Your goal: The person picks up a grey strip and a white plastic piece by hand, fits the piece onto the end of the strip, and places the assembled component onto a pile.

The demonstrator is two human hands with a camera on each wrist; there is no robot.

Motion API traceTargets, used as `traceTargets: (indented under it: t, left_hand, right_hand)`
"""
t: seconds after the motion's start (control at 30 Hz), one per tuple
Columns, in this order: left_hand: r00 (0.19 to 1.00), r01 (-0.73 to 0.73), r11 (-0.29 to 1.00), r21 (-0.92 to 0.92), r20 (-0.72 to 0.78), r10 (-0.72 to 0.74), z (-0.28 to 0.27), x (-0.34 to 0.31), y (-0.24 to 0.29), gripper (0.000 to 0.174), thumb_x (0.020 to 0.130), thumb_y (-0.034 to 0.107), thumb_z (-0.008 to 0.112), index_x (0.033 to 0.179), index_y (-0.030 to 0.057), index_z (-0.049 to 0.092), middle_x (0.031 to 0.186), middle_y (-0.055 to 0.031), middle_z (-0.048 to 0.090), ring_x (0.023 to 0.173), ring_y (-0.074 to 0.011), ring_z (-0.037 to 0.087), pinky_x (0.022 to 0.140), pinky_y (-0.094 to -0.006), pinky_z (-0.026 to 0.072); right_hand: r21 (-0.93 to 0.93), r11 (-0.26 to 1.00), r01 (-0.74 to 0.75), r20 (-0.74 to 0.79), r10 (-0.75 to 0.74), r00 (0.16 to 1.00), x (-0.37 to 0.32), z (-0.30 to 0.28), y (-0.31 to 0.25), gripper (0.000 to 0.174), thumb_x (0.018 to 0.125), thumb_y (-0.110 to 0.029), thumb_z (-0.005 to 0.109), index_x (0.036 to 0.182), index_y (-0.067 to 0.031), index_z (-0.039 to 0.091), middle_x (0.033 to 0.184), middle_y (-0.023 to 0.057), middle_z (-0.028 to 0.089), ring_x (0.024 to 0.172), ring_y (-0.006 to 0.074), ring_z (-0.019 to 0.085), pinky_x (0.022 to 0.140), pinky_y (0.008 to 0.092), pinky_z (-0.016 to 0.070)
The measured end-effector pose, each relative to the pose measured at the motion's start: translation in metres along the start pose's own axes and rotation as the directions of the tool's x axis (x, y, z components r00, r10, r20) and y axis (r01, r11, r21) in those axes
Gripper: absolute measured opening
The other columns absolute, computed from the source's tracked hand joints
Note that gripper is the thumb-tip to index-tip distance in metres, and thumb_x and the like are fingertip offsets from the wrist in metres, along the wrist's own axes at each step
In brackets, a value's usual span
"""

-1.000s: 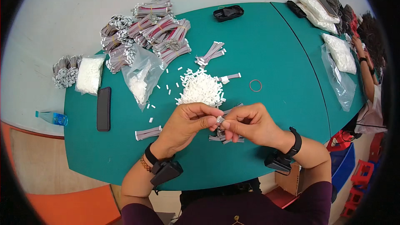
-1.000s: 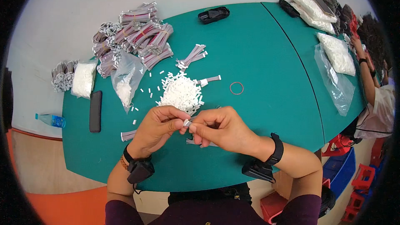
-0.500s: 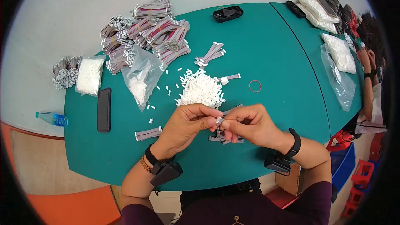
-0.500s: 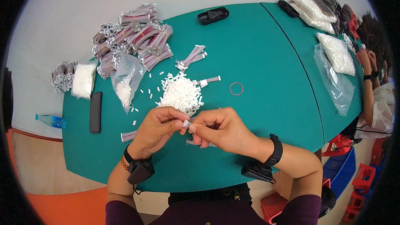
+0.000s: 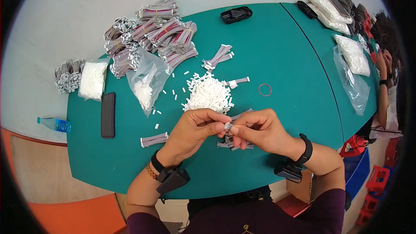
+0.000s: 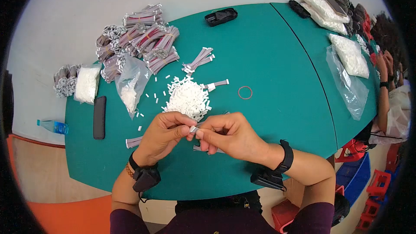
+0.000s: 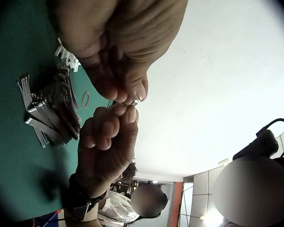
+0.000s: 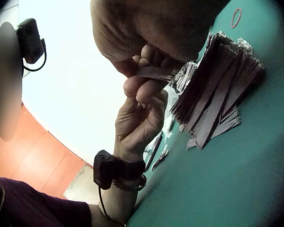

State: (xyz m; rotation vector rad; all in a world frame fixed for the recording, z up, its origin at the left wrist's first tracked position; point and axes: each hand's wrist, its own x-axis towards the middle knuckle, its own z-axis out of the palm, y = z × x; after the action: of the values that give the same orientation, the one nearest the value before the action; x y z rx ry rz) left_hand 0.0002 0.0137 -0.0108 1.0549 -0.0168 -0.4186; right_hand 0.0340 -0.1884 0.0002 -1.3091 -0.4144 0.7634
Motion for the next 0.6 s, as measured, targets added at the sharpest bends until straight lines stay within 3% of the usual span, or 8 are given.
traceTargets:
  t: [0.23,0.6]
  left_hand:
    - [1.000,-0.006,1.000,0.007,0.003,0.006,0.0014,-0.0002,0.0009,0.019,0.082,0.003,0.063,0.100,-0.0023,0.064,0.088,-0.0080,0.064,0.076,-0.0110,0.057,0.070,-0.0228,0.0474]
    - [0.994,-0.103,0.951,0.290,0.004,0.107,0.0045,-0.0016,0.0062,0.018,0.082,0.003,0.063,0.099,-0.0019,0.064,0.091,-0.0075,0.065,0.082,-0.0102,0.059,0.075,-0.0231,0.0484]
  right_hand:
    - [0.007,1.000,0.004,0.016,-0.004,1.000,0.0001,-0.0015,0.0015,0.014,0.089,-0.013,0.057,0.084,-0.0020,0.064,0.069,0.0031,0.063,0.058,0.0054,0.056,0.051,0.0182,0.0441]
    - [-0.010,0.999,-0.032,0.024,0.032,0.999,-0.0003,-0.0036,-0.0010,0.014,0.089,-0.012,0.057,0.082,-0.0010,0.063,0.067,0.0033,0.062,0.057,0.0057,0.056,0.049,0.0183,0.0440]
